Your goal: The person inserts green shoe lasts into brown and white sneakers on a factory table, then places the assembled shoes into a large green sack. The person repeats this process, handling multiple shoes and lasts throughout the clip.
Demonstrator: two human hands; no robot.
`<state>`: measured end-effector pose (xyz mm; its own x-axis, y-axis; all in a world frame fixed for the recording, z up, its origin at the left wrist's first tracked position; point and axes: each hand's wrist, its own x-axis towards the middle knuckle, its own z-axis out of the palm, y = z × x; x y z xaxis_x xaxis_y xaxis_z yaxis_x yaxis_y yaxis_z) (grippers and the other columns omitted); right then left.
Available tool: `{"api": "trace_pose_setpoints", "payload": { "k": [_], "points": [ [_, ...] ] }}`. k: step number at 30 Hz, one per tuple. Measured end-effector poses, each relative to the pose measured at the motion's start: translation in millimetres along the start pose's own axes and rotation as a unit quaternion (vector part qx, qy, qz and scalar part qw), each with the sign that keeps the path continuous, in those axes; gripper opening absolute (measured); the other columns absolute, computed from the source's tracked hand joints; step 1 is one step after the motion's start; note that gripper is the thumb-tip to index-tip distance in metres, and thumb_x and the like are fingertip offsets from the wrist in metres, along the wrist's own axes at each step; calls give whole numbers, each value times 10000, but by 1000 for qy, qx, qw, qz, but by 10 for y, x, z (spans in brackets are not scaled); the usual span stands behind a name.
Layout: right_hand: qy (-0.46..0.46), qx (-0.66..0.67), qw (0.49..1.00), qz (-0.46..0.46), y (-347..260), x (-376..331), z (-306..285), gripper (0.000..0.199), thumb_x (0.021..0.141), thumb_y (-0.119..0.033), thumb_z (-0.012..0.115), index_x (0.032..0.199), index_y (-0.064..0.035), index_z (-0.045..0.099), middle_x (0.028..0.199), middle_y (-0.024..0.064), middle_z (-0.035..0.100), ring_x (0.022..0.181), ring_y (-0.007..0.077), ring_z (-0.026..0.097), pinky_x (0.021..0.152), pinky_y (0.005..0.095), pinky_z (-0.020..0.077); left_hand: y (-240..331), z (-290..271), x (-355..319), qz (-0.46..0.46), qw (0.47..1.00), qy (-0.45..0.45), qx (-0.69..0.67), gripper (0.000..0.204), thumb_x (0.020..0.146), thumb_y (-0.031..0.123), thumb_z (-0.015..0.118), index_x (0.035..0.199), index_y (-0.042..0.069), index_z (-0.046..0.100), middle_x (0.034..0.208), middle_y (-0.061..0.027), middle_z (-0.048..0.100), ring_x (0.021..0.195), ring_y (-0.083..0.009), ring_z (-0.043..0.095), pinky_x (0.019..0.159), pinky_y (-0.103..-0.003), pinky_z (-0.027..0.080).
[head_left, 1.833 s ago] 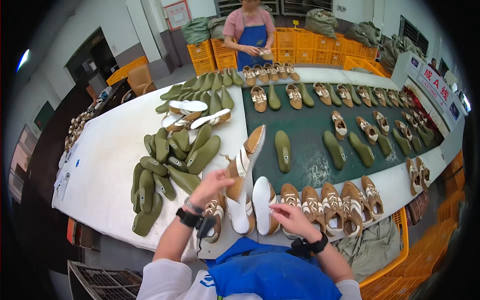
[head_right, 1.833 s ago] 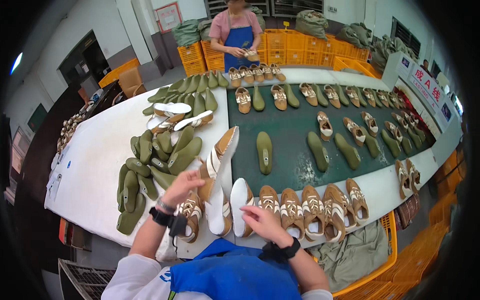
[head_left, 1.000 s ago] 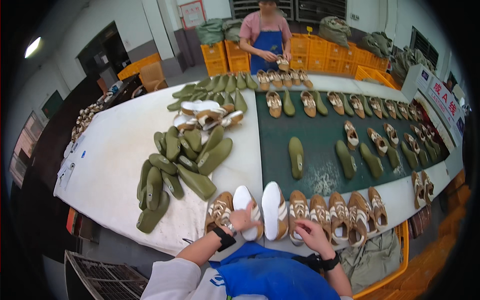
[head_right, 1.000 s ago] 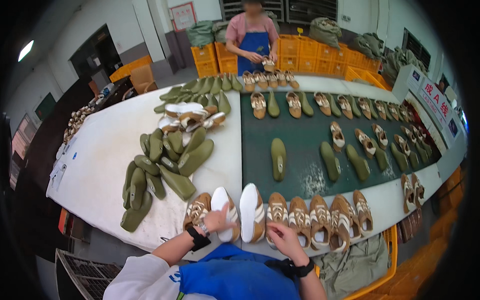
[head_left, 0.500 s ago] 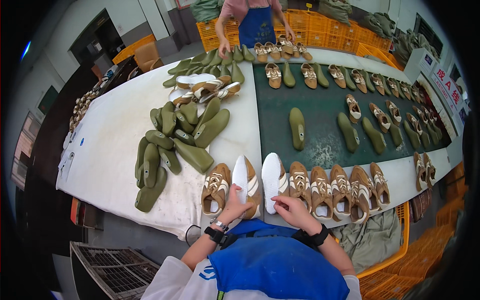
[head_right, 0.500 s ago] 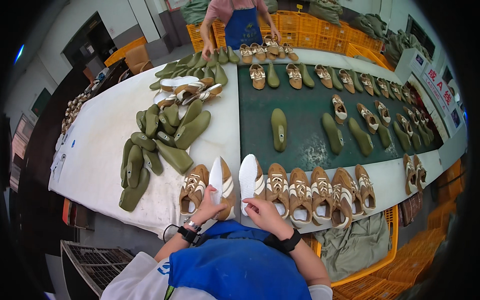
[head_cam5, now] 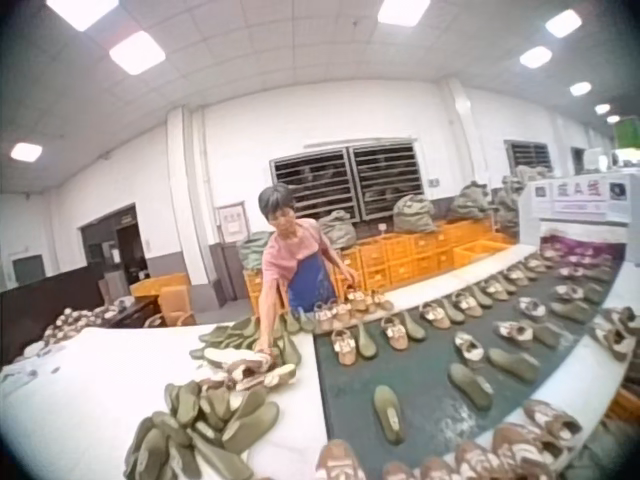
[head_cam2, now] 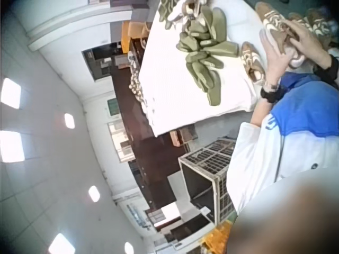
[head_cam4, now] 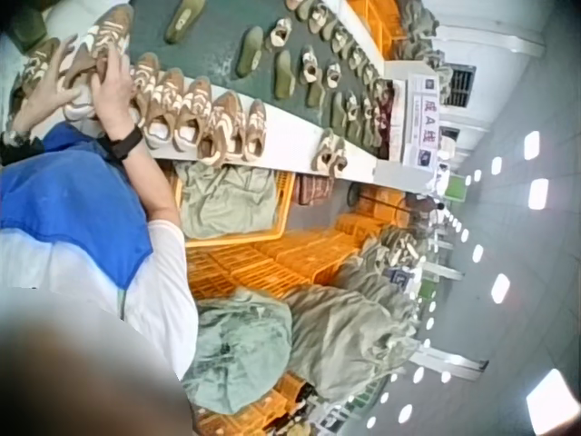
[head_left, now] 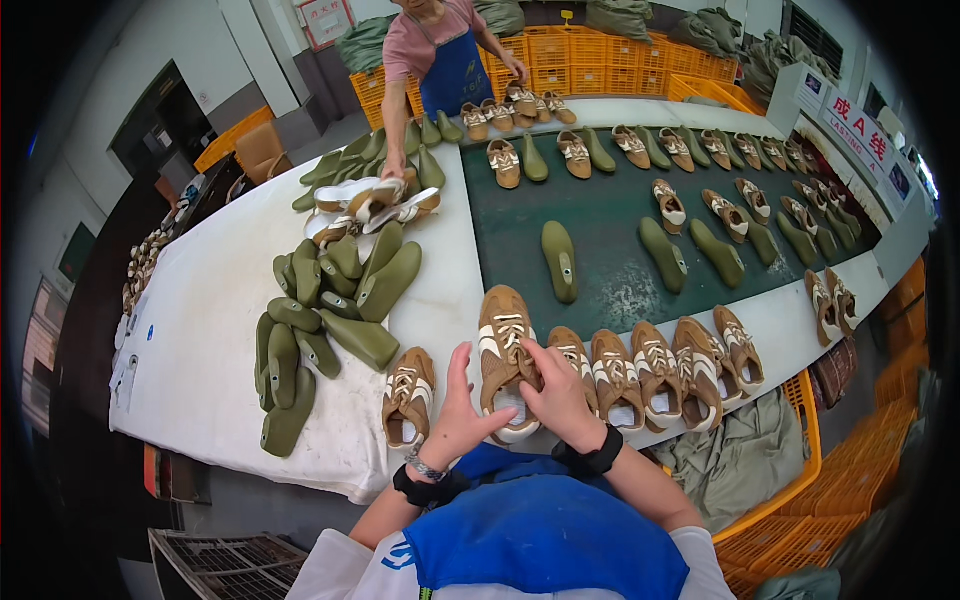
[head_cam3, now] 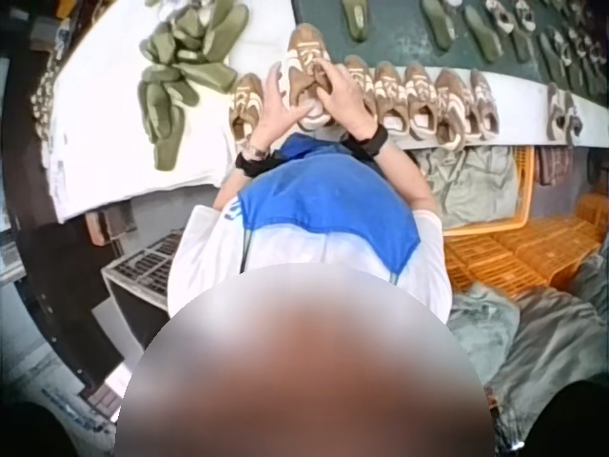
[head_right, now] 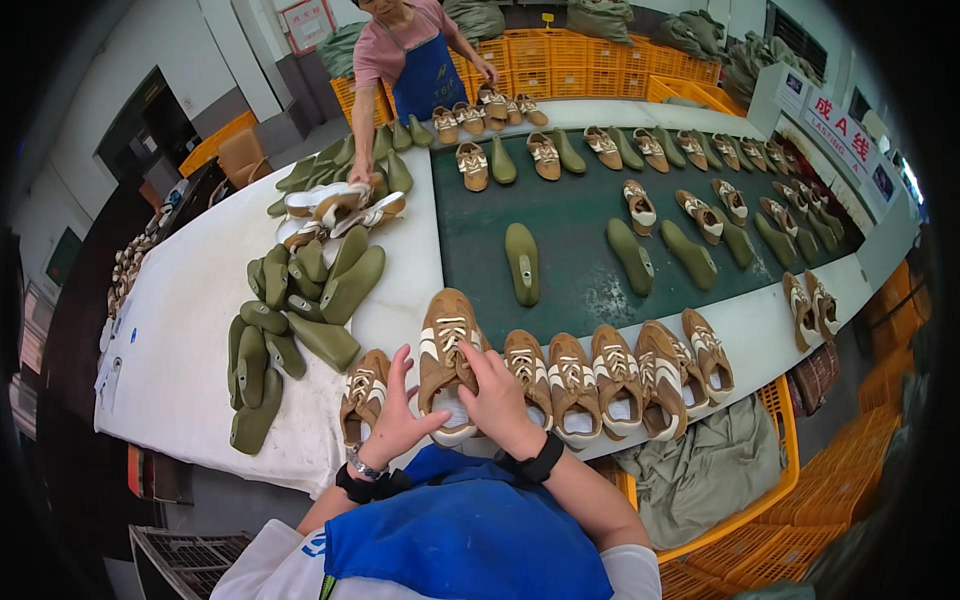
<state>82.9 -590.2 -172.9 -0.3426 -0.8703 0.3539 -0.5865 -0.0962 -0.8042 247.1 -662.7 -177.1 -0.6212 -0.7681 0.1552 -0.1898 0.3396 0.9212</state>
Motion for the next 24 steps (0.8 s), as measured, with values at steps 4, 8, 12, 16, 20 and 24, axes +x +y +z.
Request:
{"api": "trace_pose_setpoints", "payload": {
  "k": [4,8,12,16,20,24],
  "points": [
    [-5,27,999,-35,-70,-16,-117,598,717,-2,689,1281,-74,503,879,118,514,761,276,558,680,348,477,199,10,182,121,965,39,230,658,673,126,711,1280,15,482,1260,-201,443,1156,-365,475,977,-390,407],
    [-25,94,995,-7,12,-25,-266,581,740,-14,705,1283,-64,507,807,45,482,676,130,501,609,254,441,303,-69,250,132,968,-9,211,505,689,71,644,1181,-19,572,1162,-166,548,1063,-315,565,926,-356,456],
    [29,166,985,37,165,-55,-308,500,759,45,650,1229,-33,499,831,12,499,696,72,505,607,213,428,279,-162,183,89,985,-26,146,447,705,8,559,1149,-22,595,1178,-166,580,1078,-290,582,934,-347,458],
    [66,153,982,84,200,-91,-258,416,773,85,587,1159,-17,469,863,23,526,721,69,523,630,208,441,285,-108,155,66,993,2,99,433,702,-38,540,1131,-9,587,1164,-161,583,1070,-282,583,928,-343,461],
    [74,122,990,18,129,-71,-260,419,755,85,595,1141,-21,473,837,44,527,700,102,527,613,232,447,413,87,234,180,969,23,170,411,682,-30,598,1089,20,566,1201,-189,503,1101,-361,509,953,-399,415],
    [85,104,991,-2,55,-42,-264,413,758,49,610,1145,-50,505,787,62,536,619,145,545,551,277,462,528,234,370,234,952,27,195,326,700,-21,603,1023,14,568,1172,-196,494,1085,-382,496,936,-433,417]
  ]
}}
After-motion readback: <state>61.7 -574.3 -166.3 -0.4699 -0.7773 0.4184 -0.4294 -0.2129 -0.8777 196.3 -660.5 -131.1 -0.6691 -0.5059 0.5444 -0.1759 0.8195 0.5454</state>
